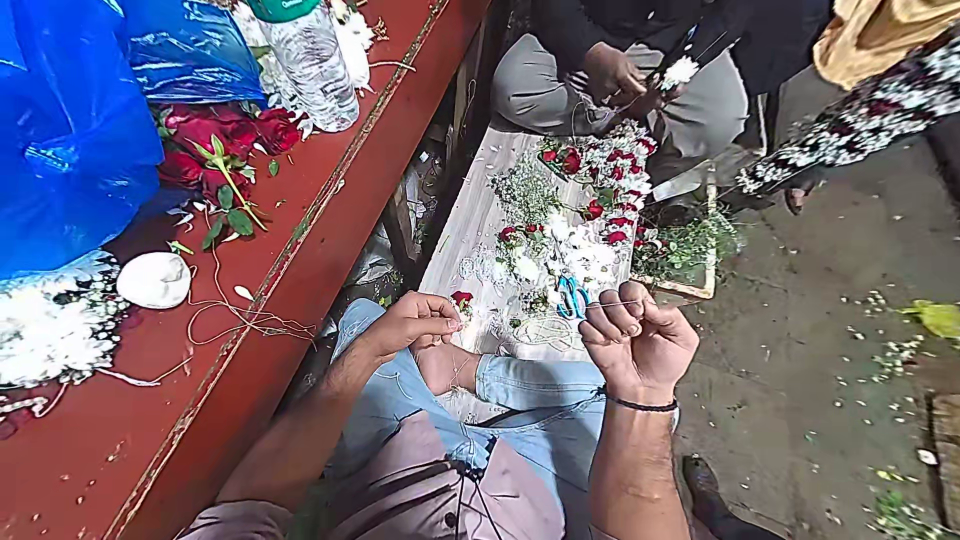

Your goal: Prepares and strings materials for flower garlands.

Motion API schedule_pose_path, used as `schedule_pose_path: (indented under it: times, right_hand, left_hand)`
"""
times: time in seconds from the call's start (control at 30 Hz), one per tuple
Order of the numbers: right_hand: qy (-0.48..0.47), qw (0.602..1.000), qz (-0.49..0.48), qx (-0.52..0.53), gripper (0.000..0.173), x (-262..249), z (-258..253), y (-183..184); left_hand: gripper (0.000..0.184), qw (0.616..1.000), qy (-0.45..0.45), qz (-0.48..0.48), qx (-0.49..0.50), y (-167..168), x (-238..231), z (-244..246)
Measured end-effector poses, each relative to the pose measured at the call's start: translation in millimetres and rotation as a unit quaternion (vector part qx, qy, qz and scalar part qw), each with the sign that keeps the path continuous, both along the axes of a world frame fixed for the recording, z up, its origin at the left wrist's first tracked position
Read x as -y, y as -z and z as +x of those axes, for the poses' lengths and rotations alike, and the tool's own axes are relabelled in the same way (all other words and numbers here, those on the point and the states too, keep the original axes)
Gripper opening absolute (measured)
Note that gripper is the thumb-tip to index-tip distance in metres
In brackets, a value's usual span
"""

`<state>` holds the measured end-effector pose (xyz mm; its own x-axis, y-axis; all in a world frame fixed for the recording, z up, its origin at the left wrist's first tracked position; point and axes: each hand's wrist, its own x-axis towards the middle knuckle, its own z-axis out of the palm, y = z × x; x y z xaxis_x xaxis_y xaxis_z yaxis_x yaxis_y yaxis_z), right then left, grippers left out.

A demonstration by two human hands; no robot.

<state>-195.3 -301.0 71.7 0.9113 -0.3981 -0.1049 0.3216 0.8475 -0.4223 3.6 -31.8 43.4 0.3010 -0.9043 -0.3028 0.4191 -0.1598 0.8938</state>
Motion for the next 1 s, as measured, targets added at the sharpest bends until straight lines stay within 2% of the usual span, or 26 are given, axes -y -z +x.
schedule_pose_path:
  times: [0.27, 0.57, 0.77, 1.0]
  right_hand:
    - [0.002, 1.0, 0.017, -0.011, 0.019, -6, -3, 16]
    - [0.024, 0.999, 0.04, -0.027, 0.021, 0, -12, 34]
    - [0.033, 0.998, 0.022, -0.041, 0.025, -5, -14, 31]
    - [0.019, 0.999, 0.022, -0.041, 0.022, -8, -20, 38]
  left_hand:
    - [0.019, 0.999, -0.024, 0.021, -0.011, 11, 0, -3]
    - [0.022, 0.995, -0.03, -0.017, -0.091, 8, 1, -4]
    - [0.017, 0.998, -0.047, 0.042, -0.029, 4, 6, -9]
    - [0.025, 0.992, -0.053, 0.092, 0.069, 2, 9, -11]
